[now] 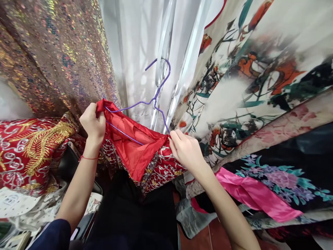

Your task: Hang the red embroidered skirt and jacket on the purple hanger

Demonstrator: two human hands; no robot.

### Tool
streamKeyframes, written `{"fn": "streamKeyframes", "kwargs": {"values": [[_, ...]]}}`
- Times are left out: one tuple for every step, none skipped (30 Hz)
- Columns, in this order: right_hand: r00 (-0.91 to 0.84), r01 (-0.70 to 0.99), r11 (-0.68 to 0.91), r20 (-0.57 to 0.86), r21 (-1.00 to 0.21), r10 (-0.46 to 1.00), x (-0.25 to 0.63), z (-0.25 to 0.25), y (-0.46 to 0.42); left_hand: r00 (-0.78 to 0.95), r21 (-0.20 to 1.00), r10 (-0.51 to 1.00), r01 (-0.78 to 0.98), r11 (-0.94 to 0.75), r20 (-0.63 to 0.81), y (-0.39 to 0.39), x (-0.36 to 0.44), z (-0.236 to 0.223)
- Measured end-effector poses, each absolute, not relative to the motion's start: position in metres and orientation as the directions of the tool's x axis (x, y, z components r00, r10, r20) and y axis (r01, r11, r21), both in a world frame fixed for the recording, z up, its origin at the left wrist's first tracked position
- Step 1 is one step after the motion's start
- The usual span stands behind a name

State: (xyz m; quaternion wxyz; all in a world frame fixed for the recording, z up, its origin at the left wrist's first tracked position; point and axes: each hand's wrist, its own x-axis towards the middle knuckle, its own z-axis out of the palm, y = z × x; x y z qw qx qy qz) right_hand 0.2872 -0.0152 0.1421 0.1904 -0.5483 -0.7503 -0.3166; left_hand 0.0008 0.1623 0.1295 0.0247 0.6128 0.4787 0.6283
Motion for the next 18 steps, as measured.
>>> {"fn": "streamKeyframes", "kwargs": {"values": [[-0.335, 0.941, 0.207, 0.636, 0.269, 0.696, 0.286, 0.143, -0.016, -0.235, 0.625, 0.616, 0.554, -0.55, 0.752, 0.158, 0.004, 0.133], [-0.34, 0.939, 0.216, 0.638, 0.266, 0.691, 0.285, 0.143, -0.017, -0.225, 0.619, 0.616, 0.554, -0.557, 0.755, 0.154, 0.006, 0.135], [-0.34, 0.94, 0.225, 0.639, 0.257, 0.69, 0.284, 0.144, -0.018, -0.219, 0.616, 0.615, 0.553, -0.561, 0.757, 0.15, 0.009, 0.138], [-0.335, 0.942, 0.235, 0.638, 0.239, 0.693, 0.283, 0.144, -0.018, -0.221, 0.616, 0.614, 0.552, -0.562, 0.758, 0.146, 0.012, 0.139], [-0.326, 0.945, 0.246, 0.636, 0.214, 0.7, 0.282, 0.145, -0.019, -0.23, 0.621, 0.613, 0.548, -0.561, 0.756, 0.142, 0.014, 0.14], [-0.316, 0.948, 0.261, 0.631, 0.182, 0.709, 0.282, 0.145, -0.019, -0.242, 0.628, 0.612, 0.542, -0.559, 0.753, 0.138, 0.016, 0.14], [-0.308, 0.949, 0.28, 0.623, 0.145, 0.719, 0.281, 0.145, -0.019, -0.255, 0.636, 0.612, 0.534, -0.556, 0.749, 0.134, 0.018, 0.14], [-0.301, 0.947, 0.304, 0.616, 0.104, 0.728, 0.281, 0.145, -0.019, -0.266, 0.644, 0.613, 0.528, -0.553, 0.744, 0.131, 0.019, 0.138], [-0.297, 0.941, 0.332, 0.612, 0.06, 0.733, 0.281, 0.145, -0.019, -0.27, 0.649, 0.616, 0.525, -0.55, 0.74, 0.129, 0.019, 0.137], [-0.294, 0.933, 0.359, 0.613, 0.018, 0.733, 0.281, 0.144, -0.018, -0.265, 0.649, 0.621, 0.528, -0.547, 0.738, 0.128, 0.019, 0.136], [-0.289, 0.924, 0.382, 0.619, -0.019, 0.73, 0.281, 0.144, -0.018, -0.251, 0.644, 0.625, 0.536, -0.546, 0.739, 0.128, 0.019, 0.134], [-0.283, 0.917, 0.397, 0.628, -0.046, 0.725, 0.282, 0.143, -0.018, -0.233, 0.634, 0.627, 0.544, -0.55, 0.744, 0.129, 0.018, 0.134], [-0.272, 0.914, 0.4, 0.638, -0.062, 0.721, 0.283, 0.142, -0.017, -0.217, 0.622, 0.623, 0.549, -0.559, 0.752, 0.131, 0.016, 0.133], [-0.258, 0.917, 0.392, 0.647, -0.069, 0.717, 0.285, 0.142, -0.017, -0.212, 0.612, 0.613, 0.548, -0.571, 0.761, 0.134, 0.015, 0.134], [-0.245, 0.922, 0.38, 0.655, -0.07, 0.715, 0.286, 0.142, -0.017, -0.223, 0.605, 0.595, 0.542, -0.583, 0.772, 0.137, 0.013, 0.135], [-0.235, 0.925, 0.373, 0.662, -0.074, 0.712, 0.288, 0.143, -0.018, -0.249, 0.601, 0.569, 0.536, -0.592, 0.783, 0.139, 0.011, 0.136], [-0.229, 0.922, 0.378, 0.666, -0.085, 0.71, 0.29, 0.144, -0.018, -0.279, 0.595, 0.54, 0.536, -0.599, 0.794, 0.141, 0.01, 0.138], [-0.228, 0.913, 0.394, 0.667, -0.107, 0.709, 0.29, 0.146, -0.019, -0.302, 0.584, 0.509, 0.545, -0.602, 0.806, 0.142, 0.01, 0.138]]}}
